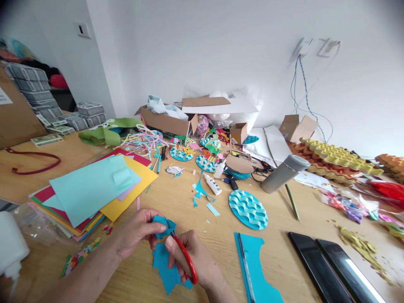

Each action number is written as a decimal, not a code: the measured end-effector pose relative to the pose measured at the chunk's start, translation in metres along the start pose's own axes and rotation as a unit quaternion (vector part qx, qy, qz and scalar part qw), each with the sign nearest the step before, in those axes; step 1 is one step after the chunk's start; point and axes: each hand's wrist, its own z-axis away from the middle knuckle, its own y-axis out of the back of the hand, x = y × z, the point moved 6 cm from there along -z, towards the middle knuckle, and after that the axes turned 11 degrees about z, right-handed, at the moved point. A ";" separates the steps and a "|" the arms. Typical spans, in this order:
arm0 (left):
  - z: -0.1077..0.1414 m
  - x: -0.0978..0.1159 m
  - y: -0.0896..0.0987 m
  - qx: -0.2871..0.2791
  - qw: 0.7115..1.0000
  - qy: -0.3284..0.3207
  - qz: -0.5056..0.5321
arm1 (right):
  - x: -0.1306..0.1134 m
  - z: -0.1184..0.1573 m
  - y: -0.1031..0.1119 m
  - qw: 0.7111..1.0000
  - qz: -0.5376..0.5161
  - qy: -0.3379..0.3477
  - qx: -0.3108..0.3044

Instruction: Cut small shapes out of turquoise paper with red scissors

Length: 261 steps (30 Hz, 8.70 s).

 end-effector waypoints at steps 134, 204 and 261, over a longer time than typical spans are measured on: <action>-0.003 0.000 -0.001 0.024 0.999 -0.044 -0.014 | 0.003 -0.004 -0.005 0.998 -0.059 0.000 0.020; -0.003 -0.001 0.000 0.031 0.998 -0.029 0.037 | 0.006 -0.004 -0.005 0.996 -0.073 -0.008 0.053; 0.006 0.025 0.011 0.162 0.963 -0.204 -0.063 | 0.004 -0.005 -0.006 0.999 -0.026 -0.022 0.032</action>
